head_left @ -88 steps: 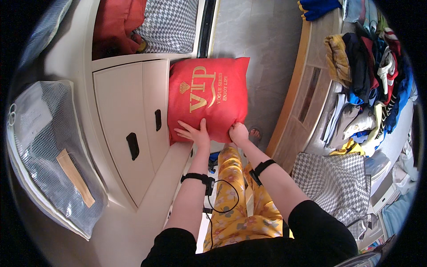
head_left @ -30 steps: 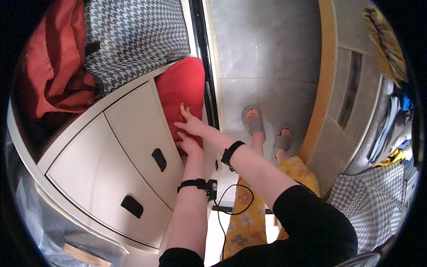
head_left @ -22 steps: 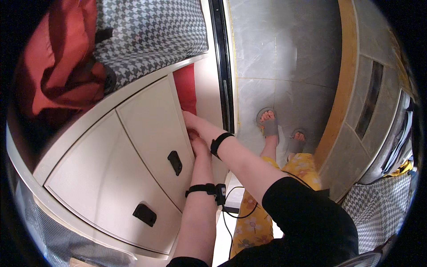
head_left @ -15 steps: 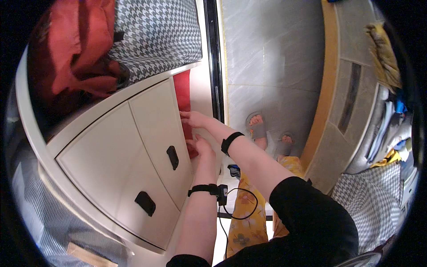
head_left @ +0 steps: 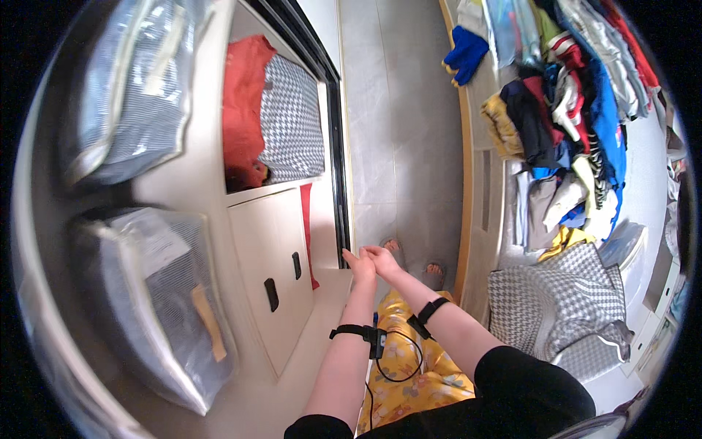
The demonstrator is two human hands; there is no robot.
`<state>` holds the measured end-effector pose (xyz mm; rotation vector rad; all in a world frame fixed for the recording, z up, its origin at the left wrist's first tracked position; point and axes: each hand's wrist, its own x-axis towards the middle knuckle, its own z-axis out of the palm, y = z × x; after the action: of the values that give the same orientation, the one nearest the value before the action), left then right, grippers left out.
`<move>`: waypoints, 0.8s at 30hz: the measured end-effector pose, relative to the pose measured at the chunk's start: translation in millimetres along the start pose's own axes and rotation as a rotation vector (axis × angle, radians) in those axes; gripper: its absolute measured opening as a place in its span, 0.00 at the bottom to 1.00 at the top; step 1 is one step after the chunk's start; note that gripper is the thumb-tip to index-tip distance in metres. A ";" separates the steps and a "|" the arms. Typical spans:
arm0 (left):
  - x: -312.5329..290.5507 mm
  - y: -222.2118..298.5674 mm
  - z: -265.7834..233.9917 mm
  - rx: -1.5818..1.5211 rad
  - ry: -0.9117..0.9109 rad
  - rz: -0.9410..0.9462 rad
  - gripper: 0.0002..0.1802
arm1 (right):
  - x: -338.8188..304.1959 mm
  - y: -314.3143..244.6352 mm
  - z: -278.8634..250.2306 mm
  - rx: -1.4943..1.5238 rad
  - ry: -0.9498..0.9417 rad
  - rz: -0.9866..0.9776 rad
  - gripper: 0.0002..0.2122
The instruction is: The person packs folded clothes into a red reusable bag, then places the bag into a wardrobe. They also place a mesh storage bag into the wardrobe and begin packing a patterned fabric bag with folded clothes.
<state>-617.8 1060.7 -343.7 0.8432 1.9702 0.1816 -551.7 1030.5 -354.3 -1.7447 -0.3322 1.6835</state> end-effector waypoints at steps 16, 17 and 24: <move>-226.3 176.9 -101.0 0.217 -0.420 0.381 0.32 | -256.1 -222.5 -128.4 0.132 -0.107 -0.149 0.14; -233.9 181.6 -107.8 0.202 -0.454 0.406 0.32 | -273.3 -231.8 -138.2 0.117 -0.126 -0.166 0.14; -270.2 220.0 -155.2 0.157 -0.526 0.519 0.30 | -367.3 -268.9 -202.6 0.109 -0.124 -0.308 0.14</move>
<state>-554.1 1089.0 31.3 1.3435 1.2622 0.0909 -333.9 944.8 85.6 -1.4317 -0.5274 1.5566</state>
